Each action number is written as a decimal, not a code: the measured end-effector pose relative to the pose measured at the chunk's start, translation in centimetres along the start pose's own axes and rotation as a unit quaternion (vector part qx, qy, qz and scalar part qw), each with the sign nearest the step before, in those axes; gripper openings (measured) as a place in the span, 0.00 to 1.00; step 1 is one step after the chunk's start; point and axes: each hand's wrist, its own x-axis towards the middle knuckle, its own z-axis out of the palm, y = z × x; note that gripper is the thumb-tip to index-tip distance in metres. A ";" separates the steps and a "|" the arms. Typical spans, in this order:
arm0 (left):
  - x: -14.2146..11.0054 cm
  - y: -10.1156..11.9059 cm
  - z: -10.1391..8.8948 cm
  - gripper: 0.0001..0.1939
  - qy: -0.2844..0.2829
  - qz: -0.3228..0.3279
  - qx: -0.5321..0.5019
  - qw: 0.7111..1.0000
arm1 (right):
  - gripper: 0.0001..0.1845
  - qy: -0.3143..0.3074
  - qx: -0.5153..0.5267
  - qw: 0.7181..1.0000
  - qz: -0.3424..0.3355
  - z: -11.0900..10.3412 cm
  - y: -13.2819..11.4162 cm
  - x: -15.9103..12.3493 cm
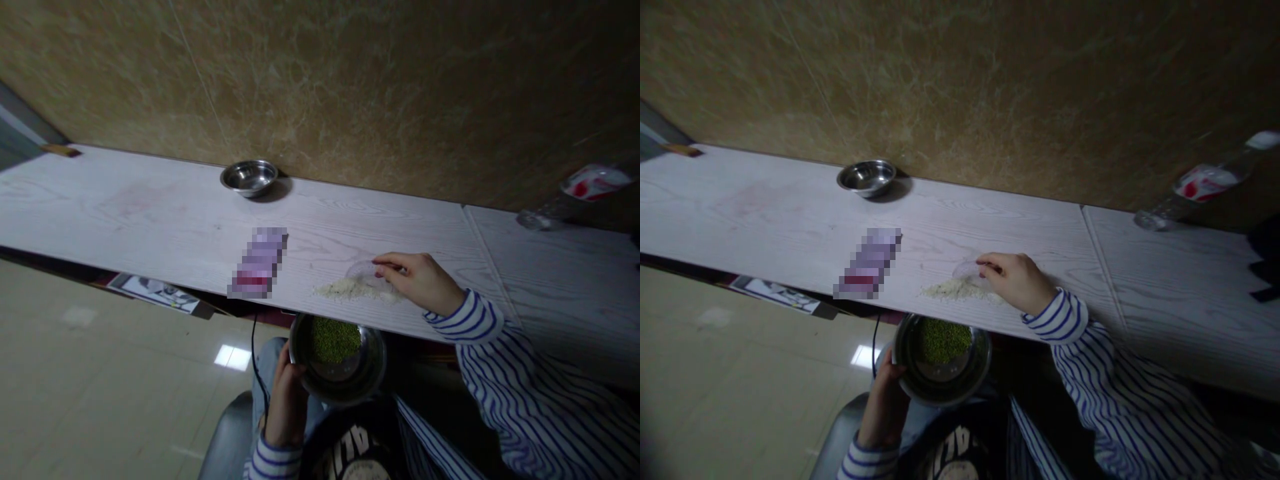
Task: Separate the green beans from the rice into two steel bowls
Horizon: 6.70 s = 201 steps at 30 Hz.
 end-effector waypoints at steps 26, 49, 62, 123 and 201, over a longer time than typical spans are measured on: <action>0.3 -0.4 -1.1 0.29 -0.020 0.003 0.023 1.000 | 0.13 -0.004 0.090 0.993 0.078 1.8 1.9 0.1; 0.7 -1.0 -1.3 0.26 0.011 -0.005 0.004 1.000 | 0.12 0.024 0.142 0.982 0.126 1.2 3.1 1.7; 0.3 -0.3 -0.5 0.28 0.008 -0.018 -0.006 1.000 | 0.09 -0.034 0.166 0.979 0.110 2.4 2.4 2.7; 0.0 -0.3 -0.1 0.25 -0.007 0.011 0.033 0.999 | 0.08 0.001 0.232 0.961 0.150 3.2 0.9 -2.7; -0.4 -0.4 -0.2 0.22 -0.028 0.006 0.026 0.999 | 0.12 0.015 0.170 0.976 0.136 2.4 1.3 -5.2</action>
